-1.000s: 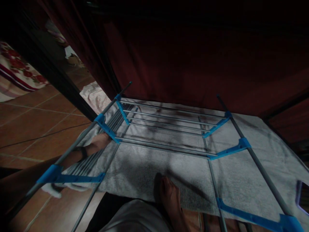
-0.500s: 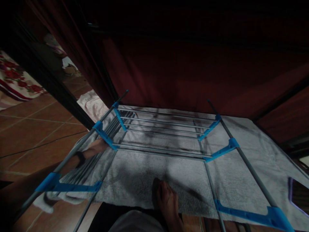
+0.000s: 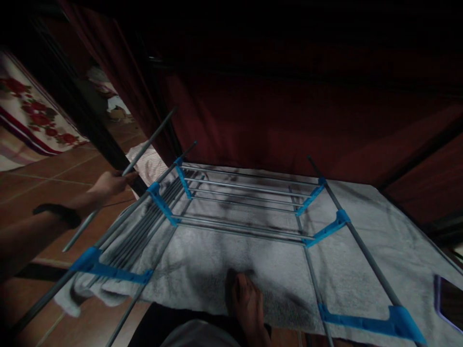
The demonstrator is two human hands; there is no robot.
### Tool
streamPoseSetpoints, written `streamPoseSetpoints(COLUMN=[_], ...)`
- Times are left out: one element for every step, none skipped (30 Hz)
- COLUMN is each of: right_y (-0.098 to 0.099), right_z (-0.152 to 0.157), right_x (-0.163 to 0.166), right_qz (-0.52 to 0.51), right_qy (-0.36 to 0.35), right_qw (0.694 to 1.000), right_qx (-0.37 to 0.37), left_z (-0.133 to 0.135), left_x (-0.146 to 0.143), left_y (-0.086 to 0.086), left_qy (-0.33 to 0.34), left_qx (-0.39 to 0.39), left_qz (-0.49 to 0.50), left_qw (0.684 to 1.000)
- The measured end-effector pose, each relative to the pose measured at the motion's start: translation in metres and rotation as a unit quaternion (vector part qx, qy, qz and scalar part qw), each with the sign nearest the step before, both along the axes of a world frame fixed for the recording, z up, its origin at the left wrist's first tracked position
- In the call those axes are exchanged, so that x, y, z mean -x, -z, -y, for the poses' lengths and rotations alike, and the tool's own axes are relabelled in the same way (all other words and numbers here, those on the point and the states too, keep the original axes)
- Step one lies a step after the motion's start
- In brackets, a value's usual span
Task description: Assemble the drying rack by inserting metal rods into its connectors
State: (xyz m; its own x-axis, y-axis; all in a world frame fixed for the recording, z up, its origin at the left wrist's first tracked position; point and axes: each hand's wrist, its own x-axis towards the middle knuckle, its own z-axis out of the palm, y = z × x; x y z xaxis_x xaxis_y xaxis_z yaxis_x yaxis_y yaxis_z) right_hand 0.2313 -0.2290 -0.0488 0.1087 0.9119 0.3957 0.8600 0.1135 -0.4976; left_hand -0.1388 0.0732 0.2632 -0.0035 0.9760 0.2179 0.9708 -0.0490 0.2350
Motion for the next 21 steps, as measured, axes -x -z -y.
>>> streamPoseSetpoints(right_y=[0.000, -0.001, -0.001, -0.001, 0.000, 0.000, 0.001, 0.002, 0.002, 0.003, 0.003, 0.003, 0.002, 0.001, 0.000, -0.001, -0.003, -0.004, -0.005, -0.006, -0.006], right_z=[0.000, -0.001, -0.001, -0.001, -0.002, -0.002, -0.002, -0.002, -0.002, -0.002, -0.002, -0.002, -0.002, -0.002, -0.002, -0.002, -0.003, -0.003, -0.003, -0.003, -0.003], right_x=[0.000, 0.001, 0.001, 0.001, 0.001, 0.001, 0.001, 0.001, 0.000, 0.000, 0.000, 0.000, 0.000, 0.000, 0.000, 0.001, 0.001, 0.001, 0.002, 0.002, 0.002], right_qz=[0.002, 0.002, 0.000, -0.003, -0.007, -0.010, -0.012, -0.012, -0.012, -0.010, -0.008, -0.007, -0.006, -0.007, -0.008, -0.010, -0.011, -0.014, -0.017, -0.023, -0.031], right_qy=[0.000, -0.001, -0.002, -0.003, -0.005, -0.006, -0.005, -0.004, -0.005, -0.006, -0.006, -0.005, -0.005, -0.005, -0.005, -0.006, -0.009, -0.011, -0.011, -0.009, -0.008], right_qw=[1.000, 1.000, 1.000, 1.000, 1.000, 0.999, 0.999, 0.999, 0.999, 0.999, 0.999, 0.999, 0.999, 0.999, 0.999, 0.999, 1.000, 1.000, 1.000, 1.000, 0.999], right_qx=[-0.004, -0.008, -0.012, -0.017, -0.024, -0.032, -0.040, -0.047, -0.051, -0.052, -0.052, -0.049, -0.045, -0.041, -0.037, -0.033, -0.028, -0.024, -0.021, -0.018, -0.015], left_z=[-0.007, -0.013, -0.018, -0.023, -0.026, -0.028, -0.029, -0.028, -0.028, -0.026, -0.024, -0.021, -0.017, -0.012, -0.007, -0.001, 0.006, 0.014, 0.022, 0.031, 0.041], left_x=[0.004, 0.004, 0.002, -0.004, -0.013, -0.026, -0.041, -0.059, -0.078, -0.098, -0.117, -0.136, -0.152, -0.167, -0.179, -0.189, -0.197, -0.203, -0.208, -0.212, -0.216], left_y=[-0.004, -0.010, -0.017, -0.025, -0.034, -0.043, -0.052, -0.060, -0.066, -0.071, -0.074, -0.076, -0.076, -0.075, -0.073, -0.070, -0.067, -0.062, -0.057, -0.052, -0.046], left_qy=[-0.044, -0.069, -0.076, -0.063, -0.040, -0.019, -0.001, 0.014, 0.027, 0.039, 0.053, 0.065, 0.080, 0.099, 0.117, 0.134, 0.146, 0.155, 0.161, 0.166, 0.176], left_qx=[0.030, 0.045, 0.051, 0.045, 0.032, 0.021, 0.014, 0.008, 0.003, -0.013, -0.026, -0.032, -0.035, -0.045, -0.055, -0.065, -0.076, -0.086, -0.092, -0.096, -0.096], left_qz=[0.022, 0.041, 0.049, 0.043, 0.025, 0.002, -0.024, -0.049, -0.071, -0.090, -0.102, -0.106, -0.106, -0.104, -0.102, -0.104, -0.107, -0.113, -0.119, -0.125, -0.129], left_qw=[0.998, 0.996, 0.995, 0.996, 0.998, 1.000, 1.000, 0.999, 0.997, 0.995, 0.993, 0.992, 0.990, 0.989, 0.986, 0.983, 0.980, 0.978, 0.975, 0.973, 0.971])
